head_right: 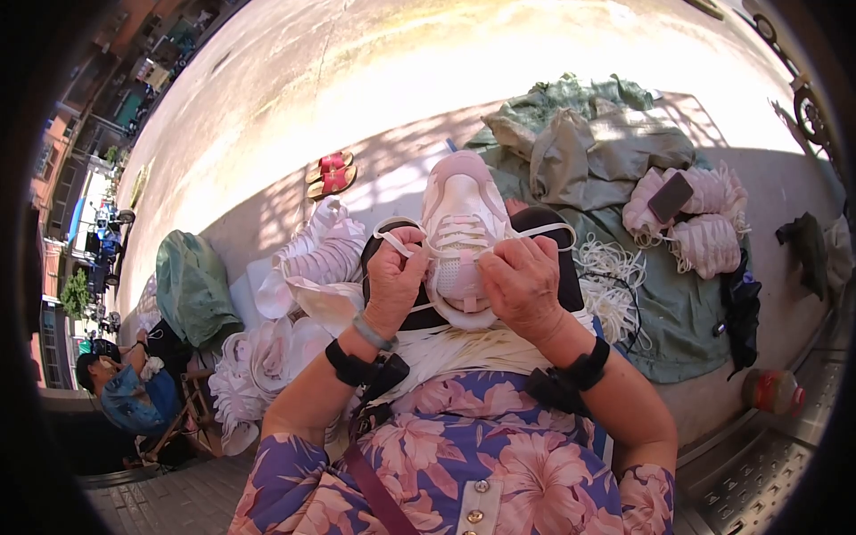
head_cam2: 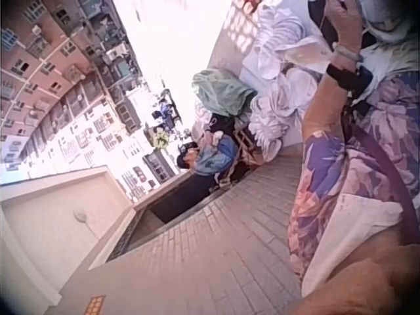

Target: The recorder is sitting and lacing a white and pink shoe.

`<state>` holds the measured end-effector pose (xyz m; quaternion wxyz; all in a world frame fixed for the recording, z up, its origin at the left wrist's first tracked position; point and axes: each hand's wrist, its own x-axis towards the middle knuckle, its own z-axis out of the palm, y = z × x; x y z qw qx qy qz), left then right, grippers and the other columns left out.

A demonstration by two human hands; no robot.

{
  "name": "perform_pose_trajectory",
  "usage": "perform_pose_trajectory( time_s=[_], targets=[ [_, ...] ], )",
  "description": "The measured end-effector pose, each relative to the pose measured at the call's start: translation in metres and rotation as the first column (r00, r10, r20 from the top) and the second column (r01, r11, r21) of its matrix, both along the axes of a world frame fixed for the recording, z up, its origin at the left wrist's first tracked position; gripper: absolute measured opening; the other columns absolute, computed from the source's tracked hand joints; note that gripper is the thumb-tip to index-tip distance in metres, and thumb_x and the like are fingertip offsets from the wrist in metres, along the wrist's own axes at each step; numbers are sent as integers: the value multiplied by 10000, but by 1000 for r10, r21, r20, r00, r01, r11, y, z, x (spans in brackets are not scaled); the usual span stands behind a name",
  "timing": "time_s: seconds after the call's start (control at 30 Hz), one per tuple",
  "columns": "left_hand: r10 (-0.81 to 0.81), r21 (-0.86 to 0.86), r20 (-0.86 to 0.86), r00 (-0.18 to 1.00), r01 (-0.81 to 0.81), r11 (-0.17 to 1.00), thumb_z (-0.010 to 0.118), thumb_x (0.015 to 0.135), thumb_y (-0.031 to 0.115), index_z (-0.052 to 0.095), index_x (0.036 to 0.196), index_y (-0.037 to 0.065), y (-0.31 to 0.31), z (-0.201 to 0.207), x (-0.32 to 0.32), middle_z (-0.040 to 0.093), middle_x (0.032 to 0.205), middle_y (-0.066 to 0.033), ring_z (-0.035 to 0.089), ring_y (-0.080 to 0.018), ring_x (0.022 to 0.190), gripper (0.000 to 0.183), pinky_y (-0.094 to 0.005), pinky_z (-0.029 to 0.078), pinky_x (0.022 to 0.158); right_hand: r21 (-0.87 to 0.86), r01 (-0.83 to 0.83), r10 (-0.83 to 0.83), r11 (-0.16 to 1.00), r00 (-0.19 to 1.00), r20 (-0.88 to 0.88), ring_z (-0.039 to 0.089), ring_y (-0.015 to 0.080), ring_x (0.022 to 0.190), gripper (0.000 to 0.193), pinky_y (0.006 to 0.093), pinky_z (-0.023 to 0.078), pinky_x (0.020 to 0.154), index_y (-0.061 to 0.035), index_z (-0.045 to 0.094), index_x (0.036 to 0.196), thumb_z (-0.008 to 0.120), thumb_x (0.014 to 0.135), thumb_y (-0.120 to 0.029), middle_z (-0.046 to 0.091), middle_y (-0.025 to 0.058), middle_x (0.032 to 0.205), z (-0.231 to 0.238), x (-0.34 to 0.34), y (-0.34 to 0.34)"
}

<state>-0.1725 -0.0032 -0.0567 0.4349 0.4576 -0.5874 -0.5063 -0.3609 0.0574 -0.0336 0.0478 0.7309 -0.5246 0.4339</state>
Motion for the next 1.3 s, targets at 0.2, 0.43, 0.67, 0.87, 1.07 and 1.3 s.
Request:
perform_pose_trajectory(
  time_s=[0.2, 0.43, 0.67, 0.87, 1.07, 1.3],
  targets=[
    [-87, 183, 78, 993, 71, 981, 653, 858, 142, 529, 851, 40, -5, 6, 2, 533, 638, 28, 459, -30, 506, 161, -188, 377, 437, -7, -51, 51, 999, 998, -24, 521, 182, 674, 95, 339, 337, 700, -135, 587, 734, 638, 662, -101, 494, -4, 711, 5, 16, -2],
    [-22, -192, 424, 905, 114, 975, 733, 717, 99, 501, 903, 44, 22, 36, 8, 455, 615, 7, 408, -76, 518, 303, -233, 361, 469, 2, -40, 40, 999, 997, -59, 506, 190, 696, 87, 360, 339, 714, -137, 553, 686, 627, 664, -178, 457, 16, 713, -4, 24, -6],
    [-41, -352, 669, 742, 365, 862, 664, 733, 75, 533, 1051, -32, 24, 30, 9, 573, 888, -171, 560, -343, 810, 360, -405, 451, 703, 15, -56, 56, 998, 997, -45, 518, 203, 734, 61, 375, 344, 755, -120, 561, 671, 589, 680, -173, 482, 36, 739, -16, 33, -14],
    [-37, -435, 627, 778, 389, 812, 582, 808, 72, 554, 1056, -65, 23, 19, 11, 588, 906, -222, 578, -395, 797, 285, -431, 462, 694, -34, -33, 31, 999, 997, -67, 513, 204, 760, 48, 393, 342, 795, -103, 561, 686, 558, 699, -149, 480, 39, 749, -24, 44, -22],
    [-135, -351, 553, 822, 377, 857, 491, 872, 85, 600, 976, -54, 8, 18, 18, 620, 837, -200, 612, -316, 753, 204, -373, 469, 687, 32, -55, 58, 998, 993, -107, 527, 209, 796, 43, 406, 337, 836, -108, 568, 691, 557, 709, -146, 501, 45, 761, -24, 47, -30],
    [-158, -234, 492, 856, 305, 923, 513, 854, 57, 600, 1020, -2, 20, 26, 12, 606, 794, -147, 599, -251, 690, 196, -326, 468, 628, 371, -100, 153, 923, 982, -115, 573, 244, 872, 131, 455, 307, 911, -104, 647, 751, 551, 760, -193, 575, 84, 842, -5, 45, -24]
  ],
)
